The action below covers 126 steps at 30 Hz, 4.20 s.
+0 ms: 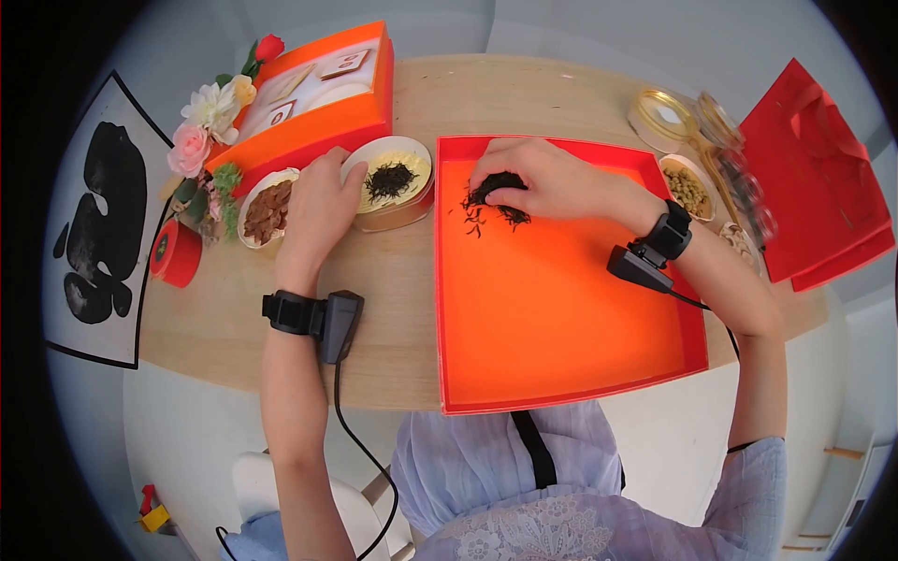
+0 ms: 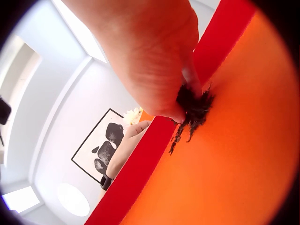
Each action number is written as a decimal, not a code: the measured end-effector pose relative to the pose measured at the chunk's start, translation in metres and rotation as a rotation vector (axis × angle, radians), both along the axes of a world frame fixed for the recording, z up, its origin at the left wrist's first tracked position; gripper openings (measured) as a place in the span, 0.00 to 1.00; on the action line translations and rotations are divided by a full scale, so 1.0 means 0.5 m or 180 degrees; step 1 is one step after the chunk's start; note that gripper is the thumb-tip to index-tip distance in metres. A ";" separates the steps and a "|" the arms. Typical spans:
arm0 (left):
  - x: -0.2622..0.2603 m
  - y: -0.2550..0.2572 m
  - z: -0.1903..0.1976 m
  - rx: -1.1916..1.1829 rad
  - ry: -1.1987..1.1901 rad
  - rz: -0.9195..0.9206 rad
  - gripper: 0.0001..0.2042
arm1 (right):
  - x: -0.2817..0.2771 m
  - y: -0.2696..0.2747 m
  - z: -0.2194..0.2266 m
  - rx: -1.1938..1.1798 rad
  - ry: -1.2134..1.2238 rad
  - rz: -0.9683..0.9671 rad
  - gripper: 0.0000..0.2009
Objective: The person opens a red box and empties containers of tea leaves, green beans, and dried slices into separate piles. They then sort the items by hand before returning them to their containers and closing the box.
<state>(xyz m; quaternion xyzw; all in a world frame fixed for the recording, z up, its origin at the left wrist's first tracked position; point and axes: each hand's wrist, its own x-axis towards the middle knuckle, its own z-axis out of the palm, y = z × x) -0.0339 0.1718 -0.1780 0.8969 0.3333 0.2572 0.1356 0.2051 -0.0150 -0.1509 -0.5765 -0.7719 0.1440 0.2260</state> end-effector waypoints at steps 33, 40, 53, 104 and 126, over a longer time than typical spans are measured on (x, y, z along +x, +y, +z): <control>0.003 0.009 -0.005 0.0006 -0.0142 -0.0119 0.17 | -0.098 0.222 0.012 -0.0045 -0.0002 0.0216 0.11; 0.006 0.010 -0.003 0.0001 -0.0067 -0.0079 0.18 | -0.102 0.222 0.011 0.0210 0.0349 0.0021 0.09; 0.003 0.007 -0.006 -0.0027 -0.0191 -0.0171 0.18 | -0.014 0.107 0.069 -0.0096 0.0123 -0.0325 0.09; 0.005 -0.004 0.005 -0.0194 -0.0010 -0.0039 0.22 | -0.028 0.000 -0.006 -0.0264 -0.1015 -0.0561 0.15; 0.002 -0.001 0.004 -0.0201 0.0017 -0.0022 0.24 | -0.045 0.016 -0.033 0.0253 -0.0564 0.0470 0.21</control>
